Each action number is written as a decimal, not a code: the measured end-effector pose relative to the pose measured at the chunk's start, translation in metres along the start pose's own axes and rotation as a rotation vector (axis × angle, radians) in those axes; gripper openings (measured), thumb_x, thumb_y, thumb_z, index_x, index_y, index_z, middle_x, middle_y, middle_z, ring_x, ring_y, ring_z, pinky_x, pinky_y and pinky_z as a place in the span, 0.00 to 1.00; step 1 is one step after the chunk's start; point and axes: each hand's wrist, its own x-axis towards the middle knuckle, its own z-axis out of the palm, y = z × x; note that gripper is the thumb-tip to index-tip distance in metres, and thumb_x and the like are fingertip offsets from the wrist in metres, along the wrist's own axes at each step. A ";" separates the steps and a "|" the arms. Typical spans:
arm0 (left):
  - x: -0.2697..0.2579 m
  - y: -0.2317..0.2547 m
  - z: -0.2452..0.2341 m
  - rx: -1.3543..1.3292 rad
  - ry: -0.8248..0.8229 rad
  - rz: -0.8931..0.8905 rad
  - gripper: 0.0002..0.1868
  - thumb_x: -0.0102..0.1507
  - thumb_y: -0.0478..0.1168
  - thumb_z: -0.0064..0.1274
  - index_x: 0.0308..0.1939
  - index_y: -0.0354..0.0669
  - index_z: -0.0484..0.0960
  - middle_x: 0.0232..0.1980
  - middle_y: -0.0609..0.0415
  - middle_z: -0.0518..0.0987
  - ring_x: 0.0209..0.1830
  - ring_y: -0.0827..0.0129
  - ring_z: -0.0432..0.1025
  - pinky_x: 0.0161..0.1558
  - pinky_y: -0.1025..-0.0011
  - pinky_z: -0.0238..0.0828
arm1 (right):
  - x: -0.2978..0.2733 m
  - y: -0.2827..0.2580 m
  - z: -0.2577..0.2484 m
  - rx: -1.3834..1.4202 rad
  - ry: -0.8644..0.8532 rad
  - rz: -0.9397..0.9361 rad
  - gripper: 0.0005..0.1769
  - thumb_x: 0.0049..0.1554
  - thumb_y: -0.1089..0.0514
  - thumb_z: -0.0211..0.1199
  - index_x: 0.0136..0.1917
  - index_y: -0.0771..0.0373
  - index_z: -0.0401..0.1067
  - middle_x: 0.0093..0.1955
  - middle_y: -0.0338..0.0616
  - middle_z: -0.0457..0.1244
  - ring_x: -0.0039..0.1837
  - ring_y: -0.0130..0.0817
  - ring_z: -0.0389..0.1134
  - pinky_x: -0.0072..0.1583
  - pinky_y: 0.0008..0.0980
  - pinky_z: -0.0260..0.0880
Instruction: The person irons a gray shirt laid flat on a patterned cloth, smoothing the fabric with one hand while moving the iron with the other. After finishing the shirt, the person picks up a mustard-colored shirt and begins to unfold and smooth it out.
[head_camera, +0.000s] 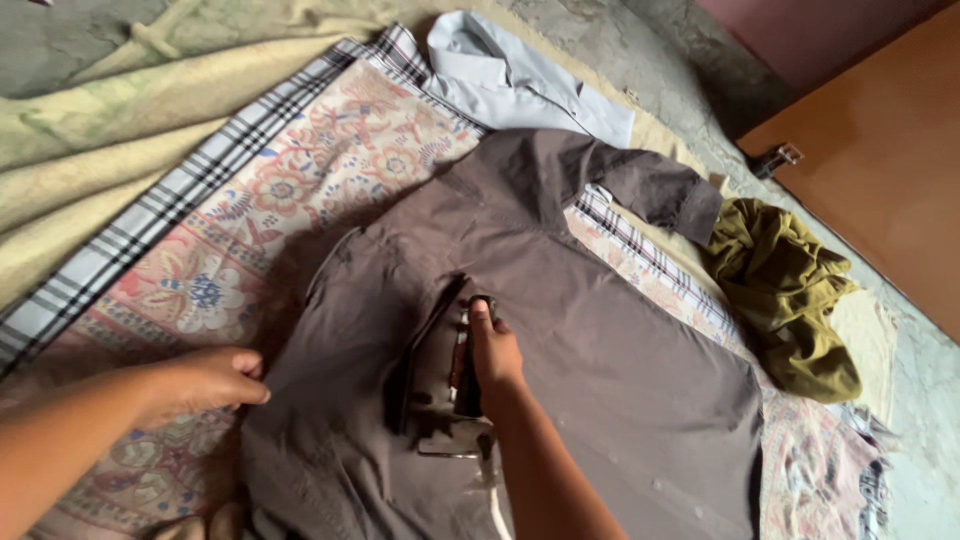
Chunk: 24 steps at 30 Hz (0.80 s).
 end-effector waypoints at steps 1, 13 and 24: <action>-0.002 0.000 0.000 -0.033 -0.015 -0.001 0.14 0.56 0.46 0.62 0.35 0.40 0.81 0.33 0.53 0.76 0.36 0.68 0.68 0.41 0.66 0.66 | 0.000 0.002 -0.001 -0.046 0.009 -0.016 0.26 0.61 0.35 0.55 0.46 0.61 0.65 0.27 0.44 0.59 0.25 0.37 0.61 0.29 0.40 0.66; 0.018 0.013 -0.006 -0.087 0.065 -0.148 0.15 0.59 0.51 0.64 0.38 0.48 0.80 0.30 0.57 0.73 0.32 0.69 0.64 0.35 0.67 0.58 | -0.074 0.042 -0.002 -0.096 -0.089 0.133 0.24 0.61 0.35 0.56 0.44 0.59 0.64 0.28 0.41 0.59 0.26 0.33 0.60 0.30 0.37 0.63; 0.008 -0.001 -0.010 -0.271 -0.004 0.049 0.10 0.58 0.43 0.65 0.31 0.45 0.80 0.28 0.59 0.75 0.32 0.72 0.66 0.37 0.70 0.64 | -0.066 -0.018 0.052 0.058 -0.113 0.181 0.20 0.61 0.38 0.53 0.47 0.57 0.63 0.28 0.42 0.57 0.26 0.35 0.56 0.30 0.37 0.60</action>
